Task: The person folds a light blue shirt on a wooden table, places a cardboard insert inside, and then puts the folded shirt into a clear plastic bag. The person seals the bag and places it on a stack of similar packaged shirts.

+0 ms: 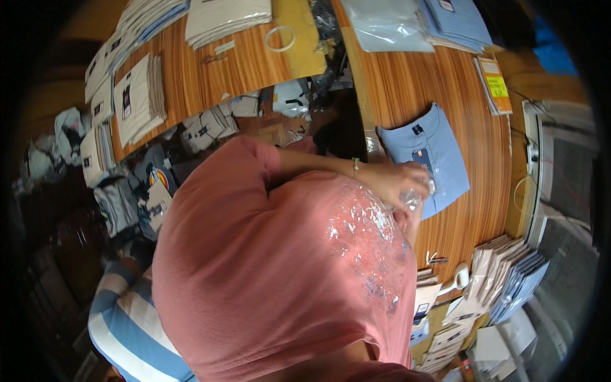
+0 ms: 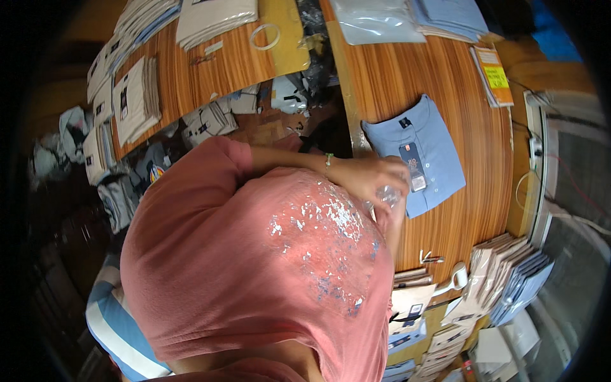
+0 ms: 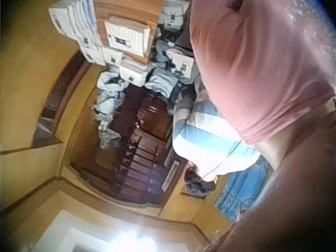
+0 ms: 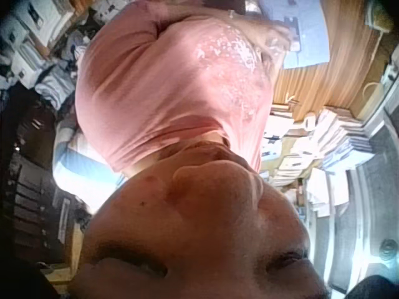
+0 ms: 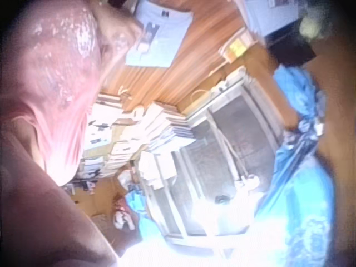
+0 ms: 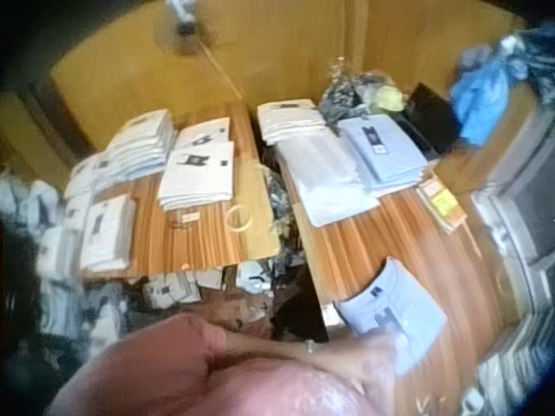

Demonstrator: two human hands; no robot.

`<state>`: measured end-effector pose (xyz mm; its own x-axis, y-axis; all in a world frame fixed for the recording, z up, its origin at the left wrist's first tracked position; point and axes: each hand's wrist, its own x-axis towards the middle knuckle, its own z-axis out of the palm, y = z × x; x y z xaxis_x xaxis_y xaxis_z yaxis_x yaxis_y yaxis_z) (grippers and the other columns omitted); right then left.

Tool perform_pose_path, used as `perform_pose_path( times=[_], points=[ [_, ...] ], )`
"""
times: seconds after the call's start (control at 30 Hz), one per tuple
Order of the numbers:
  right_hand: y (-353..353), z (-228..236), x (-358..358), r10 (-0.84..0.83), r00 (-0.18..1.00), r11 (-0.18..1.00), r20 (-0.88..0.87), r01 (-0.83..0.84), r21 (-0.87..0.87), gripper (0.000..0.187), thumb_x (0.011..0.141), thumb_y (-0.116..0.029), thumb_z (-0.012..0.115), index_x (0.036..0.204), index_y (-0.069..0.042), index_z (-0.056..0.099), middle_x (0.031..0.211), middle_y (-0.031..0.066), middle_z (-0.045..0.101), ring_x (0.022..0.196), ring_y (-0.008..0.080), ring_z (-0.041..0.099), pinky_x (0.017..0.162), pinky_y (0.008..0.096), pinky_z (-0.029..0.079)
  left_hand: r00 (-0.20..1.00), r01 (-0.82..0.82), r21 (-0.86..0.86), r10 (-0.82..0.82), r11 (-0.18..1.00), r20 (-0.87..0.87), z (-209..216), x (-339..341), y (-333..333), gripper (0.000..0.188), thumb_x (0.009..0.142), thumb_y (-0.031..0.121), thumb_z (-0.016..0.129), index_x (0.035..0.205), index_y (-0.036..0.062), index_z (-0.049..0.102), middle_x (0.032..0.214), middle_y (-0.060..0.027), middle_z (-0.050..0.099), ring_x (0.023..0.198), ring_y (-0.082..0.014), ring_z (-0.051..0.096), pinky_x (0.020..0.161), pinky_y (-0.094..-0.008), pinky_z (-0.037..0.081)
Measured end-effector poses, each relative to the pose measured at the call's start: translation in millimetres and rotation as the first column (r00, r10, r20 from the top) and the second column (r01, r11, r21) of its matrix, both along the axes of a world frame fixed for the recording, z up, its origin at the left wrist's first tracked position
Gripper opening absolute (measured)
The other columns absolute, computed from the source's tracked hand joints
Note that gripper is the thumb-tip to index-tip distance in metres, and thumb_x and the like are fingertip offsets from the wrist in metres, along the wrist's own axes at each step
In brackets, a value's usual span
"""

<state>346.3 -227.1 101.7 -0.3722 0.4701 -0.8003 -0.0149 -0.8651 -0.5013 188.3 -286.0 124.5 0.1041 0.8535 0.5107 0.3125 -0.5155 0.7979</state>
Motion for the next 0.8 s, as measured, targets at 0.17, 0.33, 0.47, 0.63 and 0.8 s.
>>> perform_pose_path(
  times=[0.17, 0.33, 0.47, 0.63, 0.8],
  points=[
    [-6.6, 20.0, -58.0, 0.096, 0.866, 0.987, -0.491, -0.146, -0.064, 0.037, 0.095, -0.031, 0.044, 0.123, -0.007, 0.045, 0.119, 0.0078, 0.054, 0.106, 0.0234, 0.054, 0.09, 0.0404, 0.045, 0.907, -0.42, -0.003, 0.42, 0.907, -0.028, -3.3, -34.9, -11.5, 0.038, 0.069, 0.006, 0.068, 0.105, 0.0085, 0.058, 0.092, -0.0088, 0.052, 0.089, -0.0269, 0.053, 0.077, -0.0348, 0.046],
    [-6.1, -0.9, -68.7, 0.233, 0.906, 0.967, -0.352, -0.254, -0.014, 0.036, 0.093, -0.027, 0.05, 0.121, -0.004, 0.046, 0.118, 0.009, 0.053, 0.106, 0.0226, 0.055, 0.09, 0.0395, 0.047, 0.892, -0.437, -0.143, 0.407, 0.888, -0.198, 1.4, -44.0, -25.0, 0.038, 0.071, 0.006, 0.063, 0.108, 0.0124, 0.06, 0.11, -0.0093, 0.053, 0.103, -0.0277, 0.051, 0.082, -0.0374, 0.046],
    [8.6, 20.2, -63.8, 0.153, 0.975, 0.986, -0.161, -0.162, -0.044, 0.035, 0.09, -0.017, 0.053, 0.121, -0.003, 0.044, 0.118, 0.014, 0.052, 0.107, 0.0241, 0.055, 0.093, 0.0378, 0.047, 0.758, -0.455, 0.044, 0.413, 0.889, -0.505, 24.9, -37.4, -32.8, 0.031, 0.075, 0.022, 0.066, 0.105, 0.0169, 0.063, 0.125, -0.0123, 0.049, 0.121, -0.0342, 0.042, 0.095, -0.0443, 0.04],
    [-16.8, 29.5, -36.7, 0.533, 0.833, 0.774, -0.147, -0.41, 0.483, 0.039, 0.091, -0.027, 0.047, 0.124, -0.005, 0.045, 0.123, 0.0121, 0.051, 0.113, 0.0252, 0.051, 0.095, 0.0435, 0.043, 0.943, -0.108, -0.187, 0.041, 0.976, -0.33, 4.3, -40.4, -15.4, 0.036, 0.073, 0.023, 0.07, 0.106, 0.013, 0.062, 0.12, -0.0121, 0.051, 0.117, -0.0324, 0.045, 0.094, -0.0429, 0.04],
    [3.0, 26.3, -39.9, 0.24, 0.915, 0.946, -0.325, -0.145, 0.291, 0.044, 0.092, -0.031, 0.046, 0.128, -0.007, 0.044, 0.128, 0.007, 0.05, 0.115, 0.023, 0.049, 0.096, 0.0416, 0.036, 0.959, -0.248, -0.265, 0.275, 0.932, 0.07, 0.6, -69.3, 12.8, 0.024, 0.072, 0.007, 0.068, 0.095, 0.0041, 0.06, 0.094, -0.0093, 0.059, 0.09, -0.0214, 0.059, 0.079, -0.0331, 0.046]
  ],
)
